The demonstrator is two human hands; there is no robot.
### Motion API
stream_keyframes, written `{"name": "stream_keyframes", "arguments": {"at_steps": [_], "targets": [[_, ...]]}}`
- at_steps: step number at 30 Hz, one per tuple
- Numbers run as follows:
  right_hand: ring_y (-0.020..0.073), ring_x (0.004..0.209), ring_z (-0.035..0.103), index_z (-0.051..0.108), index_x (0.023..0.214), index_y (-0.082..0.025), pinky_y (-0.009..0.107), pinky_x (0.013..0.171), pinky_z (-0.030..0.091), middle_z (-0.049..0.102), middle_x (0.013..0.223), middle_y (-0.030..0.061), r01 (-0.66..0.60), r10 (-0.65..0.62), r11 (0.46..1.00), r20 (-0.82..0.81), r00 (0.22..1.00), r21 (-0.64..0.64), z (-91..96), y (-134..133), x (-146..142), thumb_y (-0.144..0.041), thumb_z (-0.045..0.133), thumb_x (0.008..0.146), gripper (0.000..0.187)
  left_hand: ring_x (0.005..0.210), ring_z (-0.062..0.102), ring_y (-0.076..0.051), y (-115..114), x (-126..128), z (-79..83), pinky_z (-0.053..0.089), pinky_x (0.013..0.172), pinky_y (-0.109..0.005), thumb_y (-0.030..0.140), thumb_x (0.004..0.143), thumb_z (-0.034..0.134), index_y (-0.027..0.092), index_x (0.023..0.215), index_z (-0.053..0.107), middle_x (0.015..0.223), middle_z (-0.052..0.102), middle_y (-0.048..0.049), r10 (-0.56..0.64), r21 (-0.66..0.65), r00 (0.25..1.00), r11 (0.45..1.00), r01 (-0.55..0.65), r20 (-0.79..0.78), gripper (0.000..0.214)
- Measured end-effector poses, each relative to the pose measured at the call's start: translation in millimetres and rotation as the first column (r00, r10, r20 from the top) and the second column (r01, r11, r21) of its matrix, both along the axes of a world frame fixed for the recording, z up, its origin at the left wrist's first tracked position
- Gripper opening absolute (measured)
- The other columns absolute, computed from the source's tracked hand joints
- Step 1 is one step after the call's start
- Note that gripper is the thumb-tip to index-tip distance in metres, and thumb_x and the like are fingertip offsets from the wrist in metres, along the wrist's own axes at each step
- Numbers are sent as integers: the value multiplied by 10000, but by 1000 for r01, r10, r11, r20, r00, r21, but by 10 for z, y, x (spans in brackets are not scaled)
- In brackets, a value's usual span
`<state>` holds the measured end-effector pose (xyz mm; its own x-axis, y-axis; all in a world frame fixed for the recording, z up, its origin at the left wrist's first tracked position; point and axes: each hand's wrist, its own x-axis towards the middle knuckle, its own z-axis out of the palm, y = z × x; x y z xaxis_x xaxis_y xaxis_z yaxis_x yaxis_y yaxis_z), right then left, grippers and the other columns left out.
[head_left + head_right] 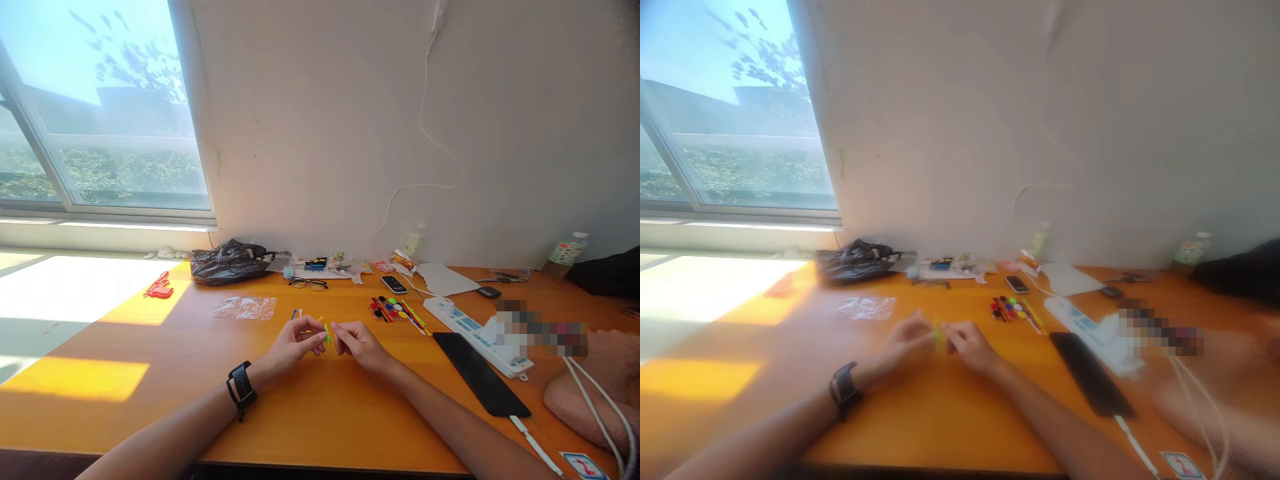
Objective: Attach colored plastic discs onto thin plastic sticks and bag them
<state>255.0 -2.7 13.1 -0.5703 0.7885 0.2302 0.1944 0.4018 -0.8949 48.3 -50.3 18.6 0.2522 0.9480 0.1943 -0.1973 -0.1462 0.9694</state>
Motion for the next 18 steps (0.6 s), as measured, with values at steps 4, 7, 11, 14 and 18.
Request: {"name": "stream_keyframes", "arguments": {"at_steps": [4,7,11,14,18], "targets": [[145,606,446,589,626,-187,308,645,351,517,609,3,-46,46,999,14,999,8,-6,-2,5,-736,458,997,676,709,651,-155,-35,13,26,519,681,-283,554,772,891,127,907,727,809,699,-50,-83,-5,996,997,83,-18,477],[144,632,450,587,655,-181,305,655,348,535,645,5,-80,79,997,37,996,19,-5,-3,15,-716,470,1003,649,709,652,-159,-42,12,32,517,683,-283,572,774,882,128,897,728,785,702,-49,-100,-1,994,995,100,-30,486],[137,643,440,589,697,-173,294,642,336,535,672,-1,-111,111,994,61,992,-4,3,-11,29,-704,487,1001,621,717,654,-160,-27,-7,19,516,688,-280,593,777,870,129,895,717,800,708,-53,-102,11,993,995,103,-58,503],[132,649,438,601,738,-167,281,623,328,537,692,-5,-89,91,996,85,992,-32,3,-9,37,-702,551,973,587,716,648,-156,4,-16,-24,499,672,-268,591,782,868,132,882,702,805,705,-51,-83,44,991,995,88,-106,498],[130,651,462,620,796,-167,265,603,348,545,707,-10,-84,91,992,71,993,-92,-11,5,36,-699,640,922,547,693,619,-139,61,-15,-114,465,626,-241,564,790,870,146,851,670,777,687,-32,60,165,983,986,-31,-174,467]]}}
